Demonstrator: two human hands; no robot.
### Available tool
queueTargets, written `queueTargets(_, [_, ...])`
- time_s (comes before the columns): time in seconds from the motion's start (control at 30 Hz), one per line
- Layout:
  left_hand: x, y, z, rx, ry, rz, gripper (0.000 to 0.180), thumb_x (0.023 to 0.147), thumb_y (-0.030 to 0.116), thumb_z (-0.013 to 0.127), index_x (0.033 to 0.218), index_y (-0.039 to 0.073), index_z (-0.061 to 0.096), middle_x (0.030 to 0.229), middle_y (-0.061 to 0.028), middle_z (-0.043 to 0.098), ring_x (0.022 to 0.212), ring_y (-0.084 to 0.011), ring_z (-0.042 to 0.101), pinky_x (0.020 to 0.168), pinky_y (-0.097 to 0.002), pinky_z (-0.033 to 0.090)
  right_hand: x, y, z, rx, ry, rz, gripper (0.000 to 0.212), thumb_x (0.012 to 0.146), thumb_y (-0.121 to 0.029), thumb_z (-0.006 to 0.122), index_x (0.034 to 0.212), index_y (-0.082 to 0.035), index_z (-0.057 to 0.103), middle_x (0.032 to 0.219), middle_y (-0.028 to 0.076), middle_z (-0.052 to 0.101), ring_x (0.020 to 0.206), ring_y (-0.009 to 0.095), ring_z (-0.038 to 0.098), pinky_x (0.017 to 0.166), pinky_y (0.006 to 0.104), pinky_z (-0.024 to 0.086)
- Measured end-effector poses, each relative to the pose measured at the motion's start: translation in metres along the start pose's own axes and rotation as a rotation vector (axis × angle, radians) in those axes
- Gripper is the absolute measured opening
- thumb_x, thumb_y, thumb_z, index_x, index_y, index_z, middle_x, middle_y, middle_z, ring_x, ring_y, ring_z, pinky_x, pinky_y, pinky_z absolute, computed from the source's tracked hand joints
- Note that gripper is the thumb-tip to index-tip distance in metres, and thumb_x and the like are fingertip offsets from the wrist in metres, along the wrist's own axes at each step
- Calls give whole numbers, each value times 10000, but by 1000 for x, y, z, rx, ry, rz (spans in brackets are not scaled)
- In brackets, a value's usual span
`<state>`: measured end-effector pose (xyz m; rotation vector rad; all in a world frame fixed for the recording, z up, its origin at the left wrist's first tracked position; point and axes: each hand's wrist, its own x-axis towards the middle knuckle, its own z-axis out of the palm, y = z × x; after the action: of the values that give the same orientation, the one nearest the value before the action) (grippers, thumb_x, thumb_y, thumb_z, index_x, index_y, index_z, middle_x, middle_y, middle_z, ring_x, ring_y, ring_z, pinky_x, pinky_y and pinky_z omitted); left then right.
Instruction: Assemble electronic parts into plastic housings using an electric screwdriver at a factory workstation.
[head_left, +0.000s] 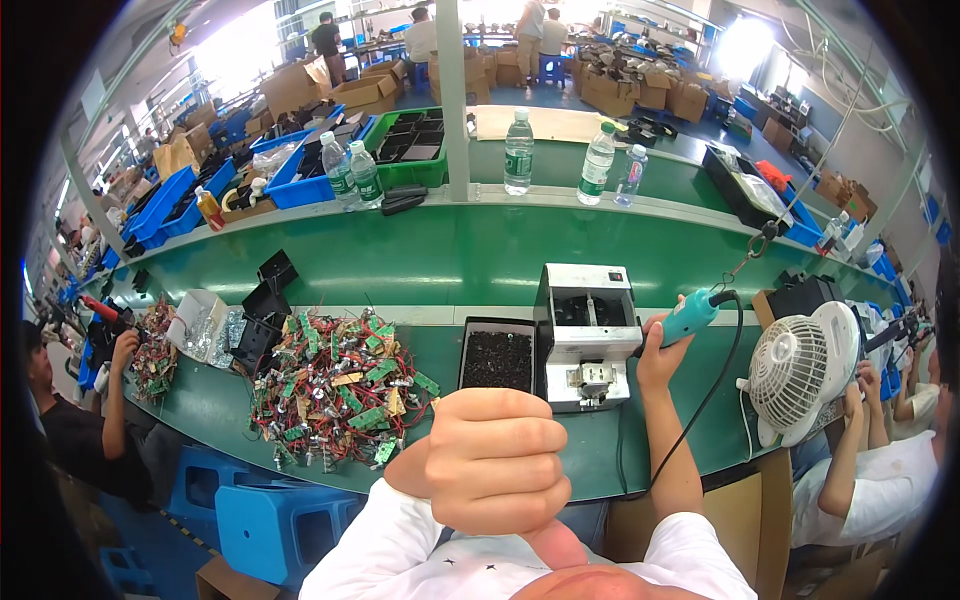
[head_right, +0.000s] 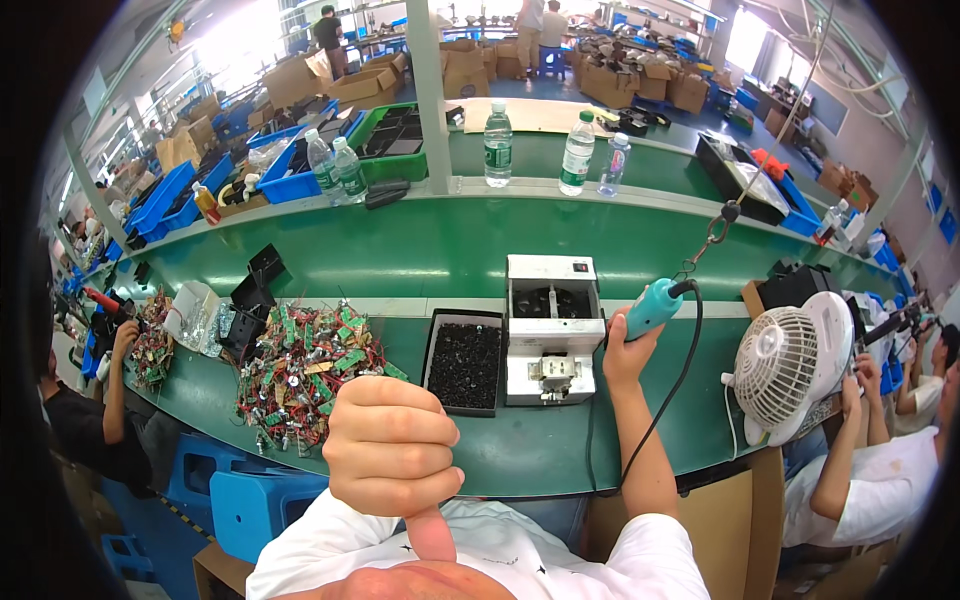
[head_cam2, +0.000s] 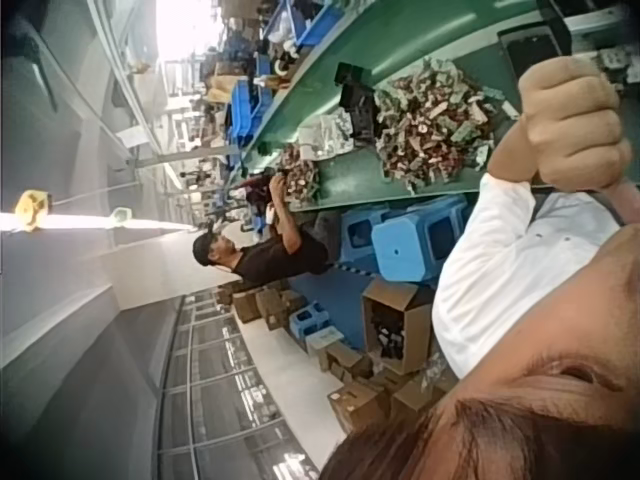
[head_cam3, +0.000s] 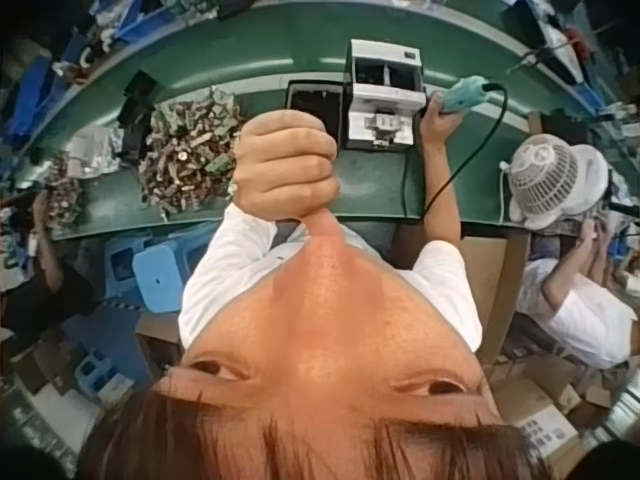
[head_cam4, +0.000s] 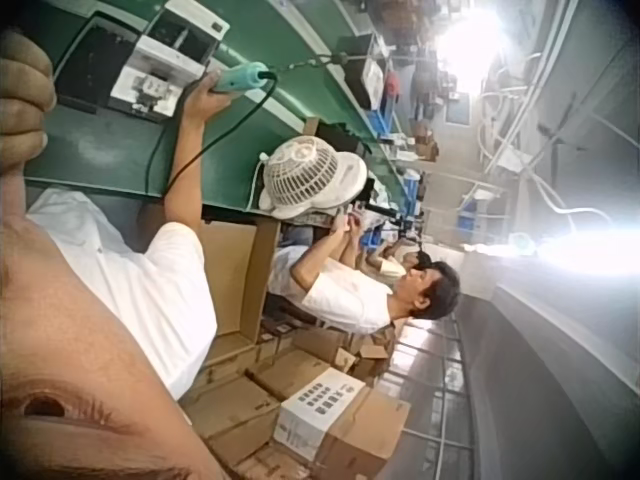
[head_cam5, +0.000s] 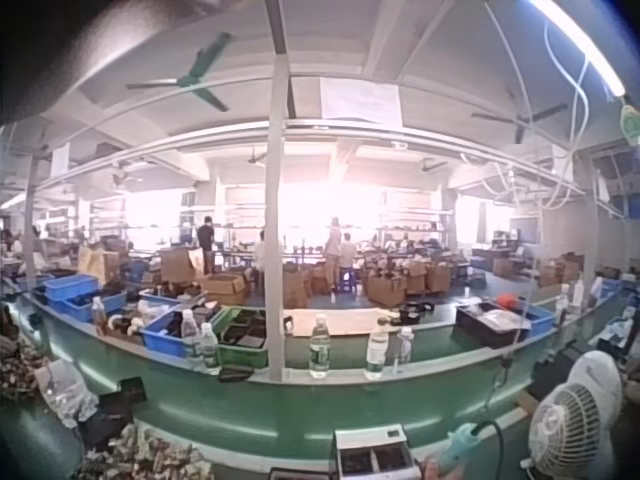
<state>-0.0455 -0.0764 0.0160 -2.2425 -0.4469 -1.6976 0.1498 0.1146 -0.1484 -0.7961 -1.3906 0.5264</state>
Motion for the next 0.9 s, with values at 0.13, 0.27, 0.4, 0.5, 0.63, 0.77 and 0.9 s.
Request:
queueTargets(0.13, [3,3,-1,-5,-22,17,316,876,213,599,605,89,493,562,-10,468,543,-155,514,573,-254,459,0,10,-3,36,21,-70,527,879,-129,530,1347,-3,322,726,9,555,589,105,481,602,211,399])
queueTargets(0.27, [1,5,-4,30,-58,44,240,822,186,614,603,111,547,555,20,514,563,-135,547,588,-247,473,0,2,0,14,-3,-29,460,885,-148,500,1285,-1,327,717,3,540,661,107,477,788,228,380])
queueTargets(0.4, [0,2,-4,28,-82,74,167,762,138,614,603,120,567,552,29,532,571,-128,558,590,-243,476,-1,-1,0,23,-4,13,450,886,-151,490,1275,3,323,713,2,534,678,108,474,844,233,374])
queueTargets(0.5, [-1,0,-4,14,-95,95,126,721,99,609,603,121,569,550,29,534,574,-128,558,587,-242,475,-1,-1,-1,39,1,42,463,886,-149,490,1286,7,317,711,2,533,670,108,472,838,232,375])
queueTargets(0.63, [-1,-1,-5,-34,-70,155,104,689,70,597,604,124,572,548,28,534,574,-128,559,585,-241,472,-1,1,-1,26,-12,4,488,884,-145,490,1308,12,305,707,3,532,660,107,468,819,225,378])
queueTargets(0.77, [0,-2,-4,-34,-68,162,111,703,94,601,601,126,571,542,29,528,569,-127,555,583,-241,471,-3,1,-2,33,-5,26,494,885,-149,492,1311,11,301,706,3,531,663,107,470,816,224,379])
queueTargets(0.9, [2,1,1,16,-4,154,126,684,58,581,581,107,530,535,12,487,543,-139,522,556,-242,457,-2,1,-1,23,-10,13,492,885,-151,492,1309,8,301,705,2,532,666,107,472,810,222,380])
